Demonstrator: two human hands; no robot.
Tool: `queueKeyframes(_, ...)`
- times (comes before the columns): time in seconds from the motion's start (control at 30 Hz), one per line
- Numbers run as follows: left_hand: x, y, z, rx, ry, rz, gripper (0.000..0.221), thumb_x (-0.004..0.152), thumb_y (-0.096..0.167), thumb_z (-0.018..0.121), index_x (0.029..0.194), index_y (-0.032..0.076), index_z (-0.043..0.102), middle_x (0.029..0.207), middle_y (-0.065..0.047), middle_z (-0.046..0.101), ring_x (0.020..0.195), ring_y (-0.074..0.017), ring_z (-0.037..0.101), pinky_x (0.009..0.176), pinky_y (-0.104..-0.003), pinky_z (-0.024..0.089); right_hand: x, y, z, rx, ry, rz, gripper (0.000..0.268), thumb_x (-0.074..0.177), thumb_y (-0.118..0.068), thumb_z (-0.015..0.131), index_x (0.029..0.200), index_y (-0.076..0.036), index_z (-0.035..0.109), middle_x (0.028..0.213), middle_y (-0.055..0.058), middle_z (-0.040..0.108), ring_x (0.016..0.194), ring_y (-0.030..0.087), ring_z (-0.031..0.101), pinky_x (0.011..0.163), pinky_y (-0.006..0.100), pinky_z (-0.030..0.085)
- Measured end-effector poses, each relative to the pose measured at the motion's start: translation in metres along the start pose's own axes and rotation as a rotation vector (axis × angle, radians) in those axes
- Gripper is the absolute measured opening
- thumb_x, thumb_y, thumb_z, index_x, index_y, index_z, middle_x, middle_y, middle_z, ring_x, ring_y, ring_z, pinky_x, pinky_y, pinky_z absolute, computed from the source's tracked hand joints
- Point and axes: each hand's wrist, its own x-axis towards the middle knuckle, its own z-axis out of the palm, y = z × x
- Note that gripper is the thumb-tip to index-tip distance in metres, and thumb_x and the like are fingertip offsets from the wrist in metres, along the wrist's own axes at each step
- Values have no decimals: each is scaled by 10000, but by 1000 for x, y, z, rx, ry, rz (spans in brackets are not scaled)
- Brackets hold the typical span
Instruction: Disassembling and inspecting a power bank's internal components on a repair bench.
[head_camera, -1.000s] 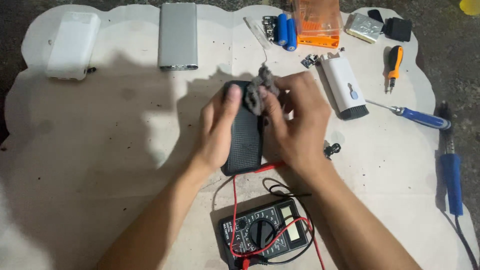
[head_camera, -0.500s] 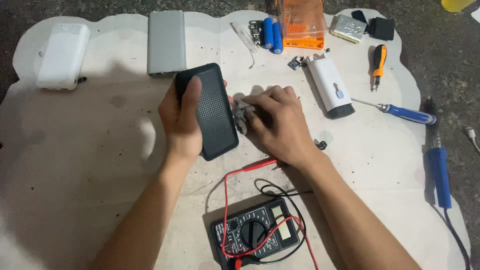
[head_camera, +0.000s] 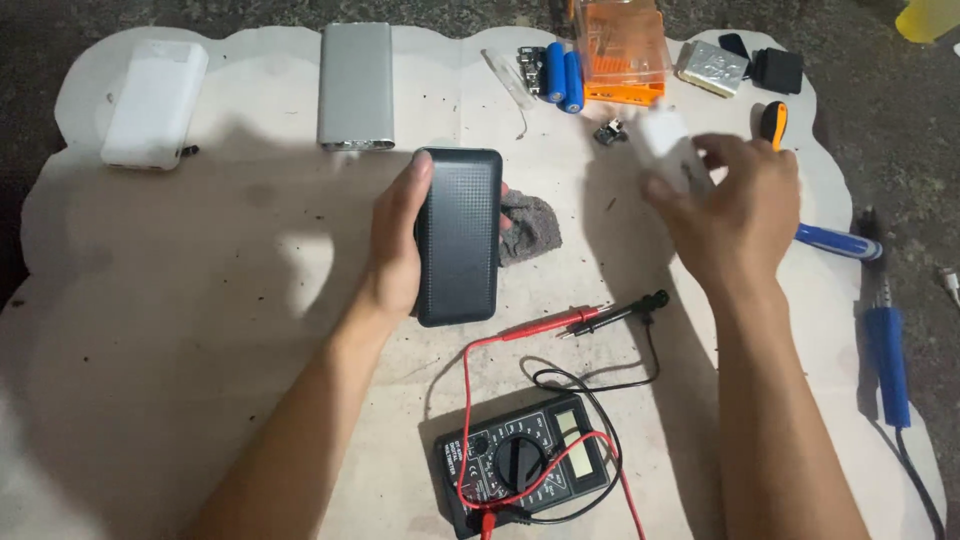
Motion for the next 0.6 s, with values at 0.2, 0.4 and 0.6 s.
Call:
queueKeyframes(0.2, 9, -21, -14, -328, -181, -42, 735, 942, 673, 427, 1352, 86, 592, 1065, -139, 710, 810, -224, 694, 638, -349, 568, -29, -98, -57, 1153, -156, 155, 440, 859, -186, 785, 1231, -13, 627, 1107, 99, 712, 952, 173, 673, 745, 280, 622)
queueKeyframes(0.4, 1, -9, -9, -3, -142, 190, 694, 1024, 605, 318, 1292, 48, 632, 1246, -110, 701, 1179, -198, 668, 1098, -327, 499, -47, -125, -55, 1101, -291, -312, 409, 762, -114, 793, 1129, -44, 627, 1154, 120, 693, 1078, 218, 674, 1017, 331, 544)
queueKeyframes(0.6, 9, -21, -8, -240, -127, 117, 647, 1005, 608, 416, 1262, 60, 646, 1118, -79, 716, 1007, -163, 663, 924, -316, 531, -45, -122, -55, 895, -82, -477, 291, 939, -134, 693, 1170, 9, 590, 1249, 242, 652, 1250, 359, 642, 1128, 434, 471)
